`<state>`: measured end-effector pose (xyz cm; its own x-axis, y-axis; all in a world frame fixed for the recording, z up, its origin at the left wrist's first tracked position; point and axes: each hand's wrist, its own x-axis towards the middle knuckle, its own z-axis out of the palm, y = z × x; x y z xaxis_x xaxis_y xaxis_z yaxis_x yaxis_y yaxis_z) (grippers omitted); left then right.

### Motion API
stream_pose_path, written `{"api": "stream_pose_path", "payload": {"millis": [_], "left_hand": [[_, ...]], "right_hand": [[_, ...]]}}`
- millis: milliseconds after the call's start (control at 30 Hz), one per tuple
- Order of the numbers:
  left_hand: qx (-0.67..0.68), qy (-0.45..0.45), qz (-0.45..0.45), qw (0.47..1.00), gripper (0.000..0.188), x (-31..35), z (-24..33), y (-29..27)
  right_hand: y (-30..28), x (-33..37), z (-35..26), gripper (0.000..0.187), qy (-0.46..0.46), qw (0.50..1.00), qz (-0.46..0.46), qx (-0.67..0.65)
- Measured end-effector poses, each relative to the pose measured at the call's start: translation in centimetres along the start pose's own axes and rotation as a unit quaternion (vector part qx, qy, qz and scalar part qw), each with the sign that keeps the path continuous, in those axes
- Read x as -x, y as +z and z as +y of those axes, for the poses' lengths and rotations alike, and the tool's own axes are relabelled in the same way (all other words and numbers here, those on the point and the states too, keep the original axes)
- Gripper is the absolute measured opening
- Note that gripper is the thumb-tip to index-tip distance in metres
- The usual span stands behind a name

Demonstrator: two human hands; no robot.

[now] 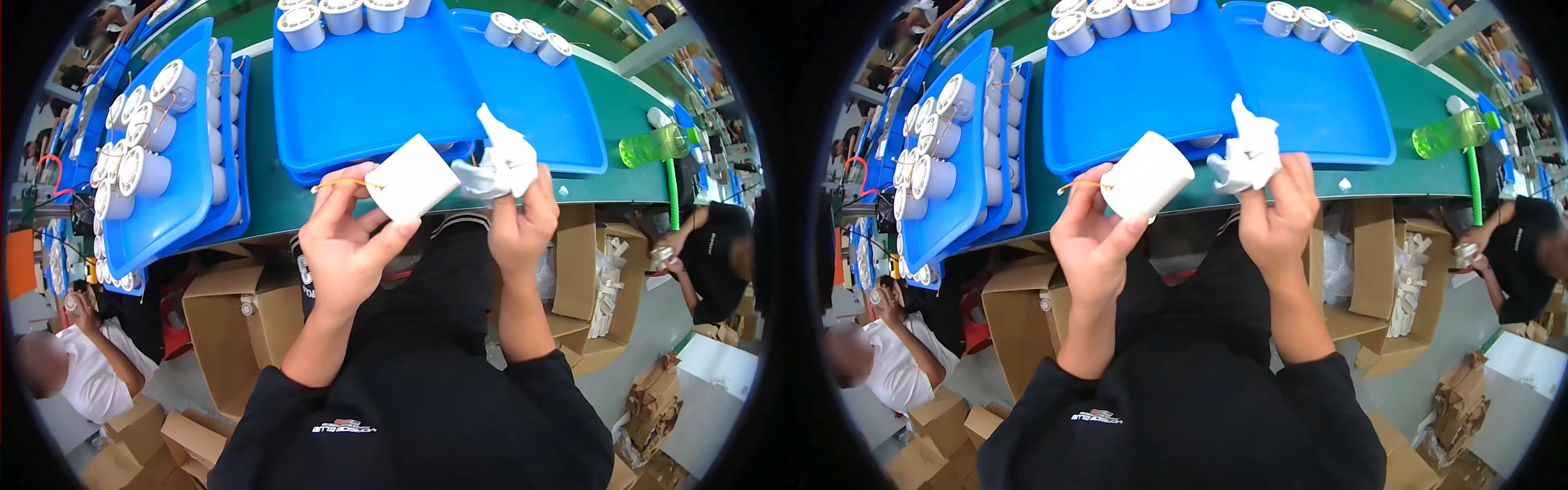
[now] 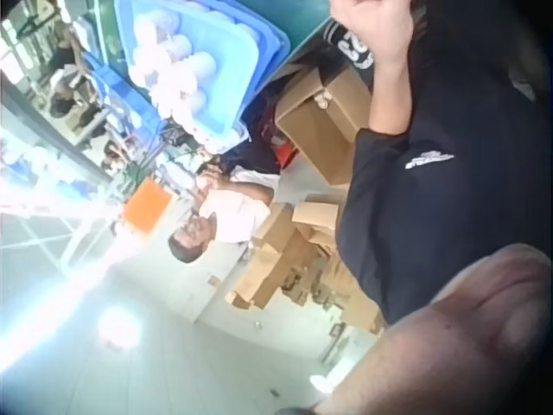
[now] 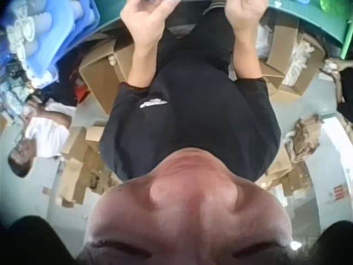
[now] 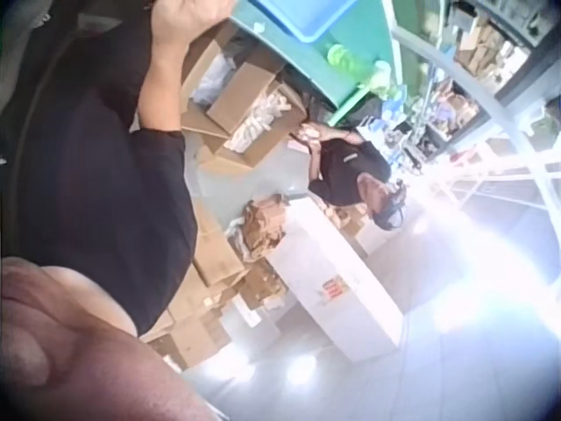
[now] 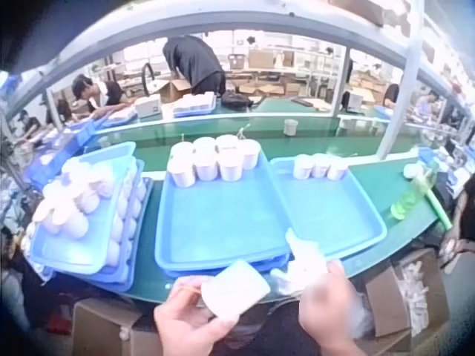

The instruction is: Cleaning and inspecting white cylindrical electronic components with a cloth at a factory workbench.

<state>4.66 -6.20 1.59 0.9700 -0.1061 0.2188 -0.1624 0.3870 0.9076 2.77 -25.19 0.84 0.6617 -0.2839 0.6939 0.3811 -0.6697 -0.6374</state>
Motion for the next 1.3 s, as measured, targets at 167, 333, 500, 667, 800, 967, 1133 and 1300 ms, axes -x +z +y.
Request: {"api": "stream_pose_path", "payload": {"millis": [167,333,500,667,800,967,1133,1300], "left_hand": [[0.214,-0.115,0.015,0.970,0.043,-0.1,-0.1,-0.1],[0.228,-0.140,0.026,0.963,0.051,-0.3,-0.4,-0.3],[0.316,-0.170,0.027,0.933,0.052,-0.9,-0.8,0.1],[0.358,-0.169,0.048,0.917,0.038,-1.4,-0.3,-0.2],[0.239,-0.071,0.050,0.967,0.034,-0.2,-0.2,-0.2],[0.112,-0.044,0.023,0.992,0.047,0.3,-0.9,1.4],[0.141,-0.044,0.064,0.987,0.054,1.0,0.5,0.2],[0.118,-0.046,0.035,0.991,0.045,0.7,0.4,-0.9]], "right_hand": [[-0.5,1.5,-0.4,0.019,0.066,0.994,-0.017,-0.089],[0.0,2.4,-1.0,0.021,0.072,0.987,-0.011,-0.143],[0.7,2.7,-1.2,0.021,0.138,0.968,0.013,-0.212],[3.0,1.8,-3.4,0.027,0.115,0.974,0.013,-0.193],[4.9,1.2,-5.5,0.033,-0.066,0.998,-0.003,0.014],[4.4,4.0,0.7,0.034,0.085,0.981,0.149,-0.096],[6.5,1.5,-1.8,0.032,0.140,0.970,0.165,-0.110],[6.4,-0.3,-1.0,0.026,0.153,0.972,0.170,-0.059]]}}
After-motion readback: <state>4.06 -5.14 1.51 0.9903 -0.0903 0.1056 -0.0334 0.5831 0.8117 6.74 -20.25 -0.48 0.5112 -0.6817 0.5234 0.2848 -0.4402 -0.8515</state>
